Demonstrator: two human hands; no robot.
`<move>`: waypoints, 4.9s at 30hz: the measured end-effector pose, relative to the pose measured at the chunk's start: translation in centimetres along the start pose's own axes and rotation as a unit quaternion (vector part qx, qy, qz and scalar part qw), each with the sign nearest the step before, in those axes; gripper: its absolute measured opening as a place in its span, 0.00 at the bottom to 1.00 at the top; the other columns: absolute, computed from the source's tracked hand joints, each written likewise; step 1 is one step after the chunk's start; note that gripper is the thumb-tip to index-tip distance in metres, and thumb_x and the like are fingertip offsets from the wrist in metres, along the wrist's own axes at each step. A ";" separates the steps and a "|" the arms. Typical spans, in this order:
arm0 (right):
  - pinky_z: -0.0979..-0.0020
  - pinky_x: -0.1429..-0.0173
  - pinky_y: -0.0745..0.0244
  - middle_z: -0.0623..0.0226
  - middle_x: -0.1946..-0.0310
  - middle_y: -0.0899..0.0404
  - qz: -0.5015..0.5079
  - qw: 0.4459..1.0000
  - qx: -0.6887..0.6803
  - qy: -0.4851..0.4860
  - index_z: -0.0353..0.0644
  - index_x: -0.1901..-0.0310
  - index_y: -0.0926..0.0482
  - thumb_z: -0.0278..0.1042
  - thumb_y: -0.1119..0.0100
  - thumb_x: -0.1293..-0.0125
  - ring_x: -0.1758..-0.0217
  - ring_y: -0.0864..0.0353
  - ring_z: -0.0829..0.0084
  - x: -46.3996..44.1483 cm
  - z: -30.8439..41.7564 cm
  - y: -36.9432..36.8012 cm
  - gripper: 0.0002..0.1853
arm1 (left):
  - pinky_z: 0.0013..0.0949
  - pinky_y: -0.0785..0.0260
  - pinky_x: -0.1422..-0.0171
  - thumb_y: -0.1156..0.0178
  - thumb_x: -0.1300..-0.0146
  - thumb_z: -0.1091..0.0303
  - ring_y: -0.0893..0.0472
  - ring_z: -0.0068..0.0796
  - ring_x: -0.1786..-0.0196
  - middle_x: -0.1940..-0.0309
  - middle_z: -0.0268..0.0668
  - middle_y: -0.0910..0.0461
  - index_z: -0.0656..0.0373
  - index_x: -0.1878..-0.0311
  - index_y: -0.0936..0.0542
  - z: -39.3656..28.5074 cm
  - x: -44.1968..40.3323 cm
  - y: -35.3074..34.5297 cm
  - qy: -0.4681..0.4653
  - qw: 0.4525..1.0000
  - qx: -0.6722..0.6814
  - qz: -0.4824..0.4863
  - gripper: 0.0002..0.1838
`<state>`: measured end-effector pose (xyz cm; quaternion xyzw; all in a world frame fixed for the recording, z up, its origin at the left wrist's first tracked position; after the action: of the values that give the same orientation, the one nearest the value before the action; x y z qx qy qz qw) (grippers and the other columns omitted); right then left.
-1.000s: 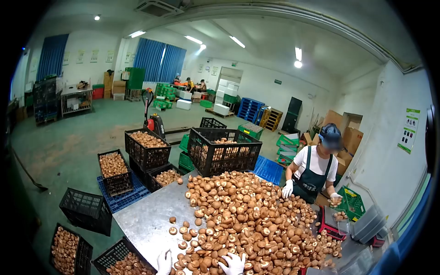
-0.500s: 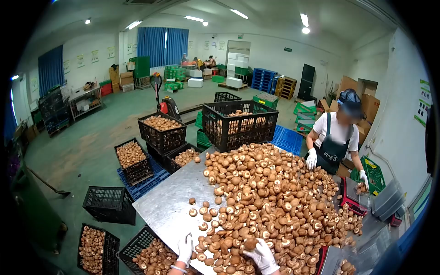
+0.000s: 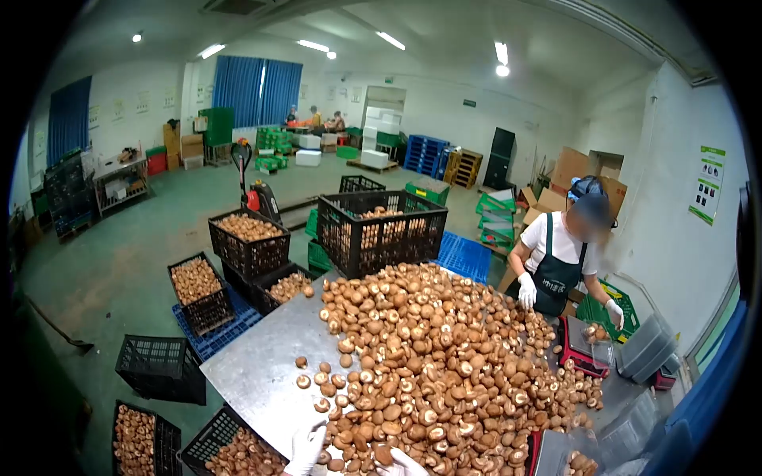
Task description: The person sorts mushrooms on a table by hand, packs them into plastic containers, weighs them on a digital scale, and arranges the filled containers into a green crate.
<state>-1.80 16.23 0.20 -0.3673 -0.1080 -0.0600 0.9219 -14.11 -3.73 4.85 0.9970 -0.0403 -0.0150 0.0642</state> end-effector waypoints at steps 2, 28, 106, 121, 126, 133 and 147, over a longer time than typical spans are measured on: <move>0.76 0.53 0.24 0.62 0.53 0.25 0.043 0.999 0.002 -0.015 0.41 0.35 0.38 0.20 0.45 0.35 0.58 0.25 0.76 -1.0 -2.1 1.5 0.27 | 0.29 0.26 0.52 0.42 0.39 0.72 0.18 0.28 0.56 0.59 0.39 0.16 0.61 0.53 0.18 -0.5 1.9 -1.6 -0.104 0.992 -0.041 0.059 0.12; 0.73 0.50 0.25 0.68 0.49 0.23 0.062 0.992 0.057 -0.099 0.46 0.37 0.32 0.49 0.50 0.28 0.51 0.24 0.76 0.1 1.1 -2.0 0.24 | 0.35 0.29 0.42 0.52 0.29 0.59 0.22 0.30 0.46 0.46 0.39 0.23 0.65 0.37 0.30 -2.2 1.0 -2.0 0.139 0.942 0.271 0.139 0.23; 0.75 0.40 0.29 0.66 0.50 0.19 0.108 0.941 0.310 -0.087 0.38 0.40 0.26 0.34 0.52 0.26 0.48 0.22 0.78 -5.0 4.3 -1.0 0.17 | 0.26 0.29 0.56 0.48 0.29 0.57 0.22 0.21 0.62 0.63 0.30 0.19 0.62 0.54 0.20 4.3 -13.3 -5.8 0.165 0.964 0.178 0.111 0.16; 0.67 0.46 0.25 0.62 0.52 0.19 -0.098 0.767 0.592 0.229 0.44 0.48 0.21 0.41 0.41 0.35 0.51 0.19 0.64 -18.7 17.0 0.7 0.16 | 0.31 0.30 0.46 0.55 0.26 0.54 0.20 0.25 0.56 0.57 0.38 0.18 0.64 0.45 0.23 2.0 -13.8 -1.4 0.091 0.977 0.151 0.116 0.23; 0.62 0.47 0.27 0.61 0.47 0.25 -0.053 0.380 0.873 0.301 0.47 0.43 0.27 0.32 0.41 0.41 0.46 0.25 0.61 -27.9 14.9 2.7 0.22 | 0.28 0.29 0.46 0.51 0.27 0.59 0.20 0.24 0.54 0.56 0.38 0.18 0.64 0.43 0.24 1.7 -14.3 -8.0 0.089 0.965 0.166 0.183 0.19; 0.67 0.42 0.25 0.61 0.45 0.22 -0.080 0.865 0.482 0.113 0.48 0.45 0.22 0.38 0.44 0.34 0.42 0.23 0.66 -23.7 21.0 2.2 0.17 | 0.27 0.30 0.47 0.50 0.27 0.64 0.21 0.22 0.54 0.56 0.36 0.18 0.65 0.45 0.23 4.1 -16.1 -9.9 0.113 0.952 0.186 0.215 0.16; 0.71 0.43 0.28 0.62 0.50 0.20 -0.049 0.975 0.208 0.063 0.39 0.49 0.26 0.36 0.43 0.32 0.53 0.20 0.72 -26.5 20.3 3.4 0.14 | 0.41 0.33 0.38 0.39 0.45 0.74 0.26 0.45 0.42 0.43 0.42 0.25 0.53 0.43 0.23 3.5 -32.1 -20.3 -0.336 0.891 -0.297 0.079 0.23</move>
<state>-30.04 33.54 5.83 -0.1572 -0.0780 -0.1045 0.9789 -44.61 18.58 -0.48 0.8607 -0.1316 -0.3549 0.3405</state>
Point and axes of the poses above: each hand's wrist, its own x-axis away from the middle knuckle, its own y-axis out of the back of the hand, z = x × y, the point moved 4 cm from there along -x, towards the middle knuckle
